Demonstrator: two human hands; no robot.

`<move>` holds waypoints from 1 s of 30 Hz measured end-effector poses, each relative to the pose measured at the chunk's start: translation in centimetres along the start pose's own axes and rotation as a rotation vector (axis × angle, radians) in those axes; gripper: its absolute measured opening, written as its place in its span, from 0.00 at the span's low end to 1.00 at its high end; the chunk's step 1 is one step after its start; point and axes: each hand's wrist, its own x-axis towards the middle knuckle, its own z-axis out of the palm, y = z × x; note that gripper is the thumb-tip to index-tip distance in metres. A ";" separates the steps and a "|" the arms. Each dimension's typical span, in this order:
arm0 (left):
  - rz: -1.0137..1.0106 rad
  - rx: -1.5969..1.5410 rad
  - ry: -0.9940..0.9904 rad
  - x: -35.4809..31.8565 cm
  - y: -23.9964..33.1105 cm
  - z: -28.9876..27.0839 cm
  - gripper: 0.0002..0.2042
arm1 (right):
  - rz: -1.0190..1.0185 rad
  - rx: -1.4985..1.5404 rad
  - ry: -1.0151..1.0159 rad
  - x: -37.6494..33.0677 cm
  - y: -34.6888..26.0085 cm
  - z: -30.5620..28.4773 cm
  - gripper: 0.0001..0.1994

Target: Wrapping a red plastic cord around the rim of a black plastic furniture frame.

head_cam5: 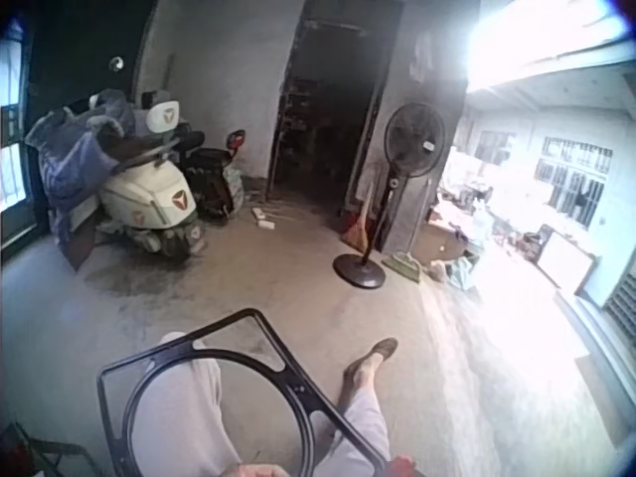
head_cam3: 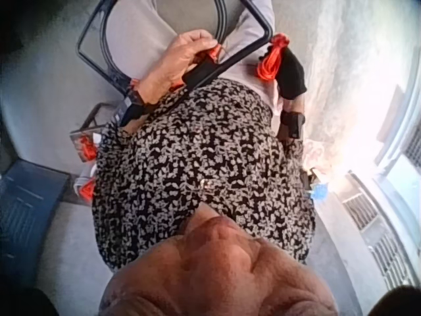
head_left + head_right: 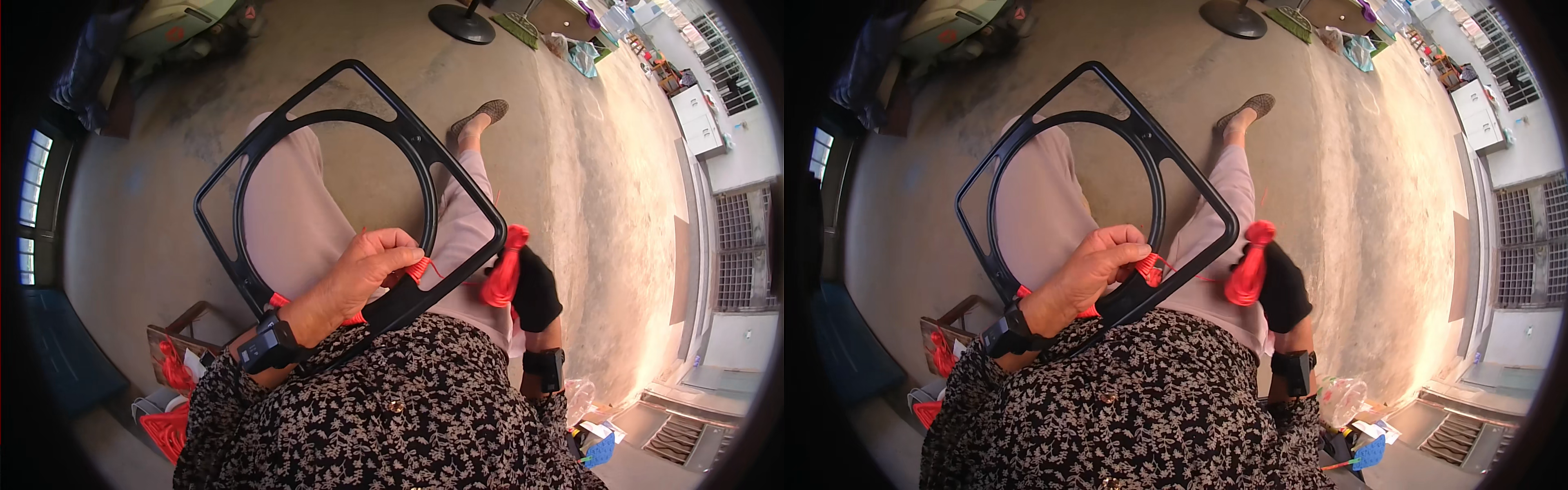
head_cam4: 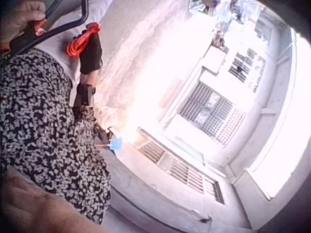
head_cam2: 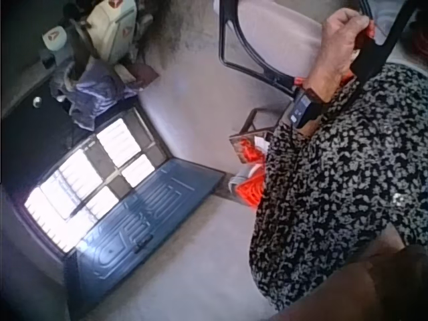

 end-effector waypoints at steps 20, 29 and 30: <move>0.047 0.140 0.039 -0.4 0.1 0.3 0.04 | -0.535 -0.605 -0.453 3.5 5.3 6.3 0.16; 0.064 0.024 -0.014 -0.7 0.8 0.2 0.06 | 0.226 0.149 -0.428 1.2 2.9 6.8 0.21; 0.081 0.029 -0.015 -0.6 0.5 0.1 0.06 | 0.211 0.228 -0.352 -0.1 2.1 7.6 0.21</move>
